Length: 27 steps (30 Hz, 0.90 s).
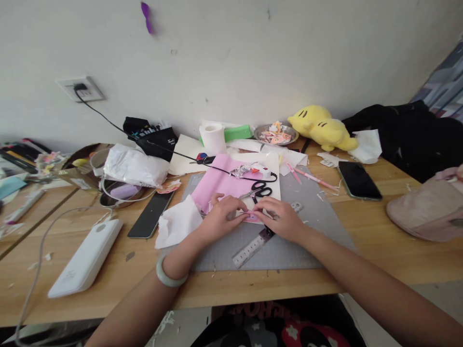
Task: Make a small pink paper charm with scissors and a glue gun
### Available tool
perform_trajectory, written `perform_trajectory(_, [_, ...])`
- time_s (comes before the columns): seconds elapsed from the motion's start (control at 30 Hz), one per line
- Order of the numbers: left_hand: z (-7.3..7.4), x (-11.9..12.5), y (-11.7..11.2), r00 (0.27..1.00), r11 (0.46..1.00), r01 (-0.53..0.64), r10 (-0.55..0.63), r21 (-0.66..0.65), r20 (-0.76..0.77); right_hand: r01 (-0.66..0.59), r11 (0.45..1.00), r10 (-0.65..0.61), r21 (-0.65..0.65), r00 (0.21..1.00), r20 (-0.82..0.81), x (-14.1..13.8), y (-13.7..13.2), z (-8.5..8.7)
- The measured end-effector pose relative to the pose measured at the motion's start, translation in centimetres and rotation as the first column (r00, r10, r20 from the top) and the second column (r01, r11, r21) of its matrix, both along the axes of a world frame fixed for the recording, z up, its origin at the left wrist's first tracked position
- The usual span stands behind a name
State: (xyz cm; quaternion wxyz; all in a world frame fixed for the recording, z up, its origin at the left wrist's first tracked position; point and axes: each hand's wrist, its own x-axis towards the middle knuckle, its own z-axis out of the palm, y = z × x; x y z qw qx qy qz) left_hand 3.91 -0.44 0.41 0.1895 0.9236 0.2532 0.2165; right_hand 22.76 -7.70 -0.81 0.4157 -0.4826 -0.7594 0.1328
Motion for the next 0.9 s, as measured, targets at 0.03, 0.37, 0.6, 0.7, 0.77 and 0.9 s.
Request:
perform_trajectory(0.03, [-0.03,-0.04,0.13,1.0,1.0,0.012,-0.012,-0.013,0.006,0.001,1.0,-0.001,0.0,1.0,-0.01,-0.03,-0.04,0.04])
perform_trajectory(0.37, [-0.12,-0.07,0.15,0.999,0.999,0.027,-0.026,-0.03,0.031,-0.006,1.0,0.005,-0.009,0.998,-0.061,-0.36,-0.28,0.08])
perform_trajectory(0.6, [-0.45,0.0,0.01,0.999,1.0,-0.018,0.018,-0.002,0.046,0.01,0.999,-0.015,-0.049,0.994,-0.106,-0.31,-0.03,-0.11])
perform_trajectory(0.7, [-0.53,-0.01,0.07,0.997,1.0,-0.02,0.02,-0.001,0.071,0.014,0.998,-0.022,-0.065,0.991,-0.128,-0.29,0.05,-0.14])
perform_trajectory(0.77, [-0.48,-0.06,0.13,0.997,1.0,0.007,-0.007,0.0,0.076,0.013,0.998,-0.023,-0.069,0.99,-0.141,-0.3,0.05,-0.14])
perform_trajectory(0.9, [-0.2,-0.15,0.2,0.995,0.999,0.038,-0.039,0.004,0.087,0.013,0.998,-0.024,-0.068,0.987,-0.16,-0.36,-0.02,-0.04])
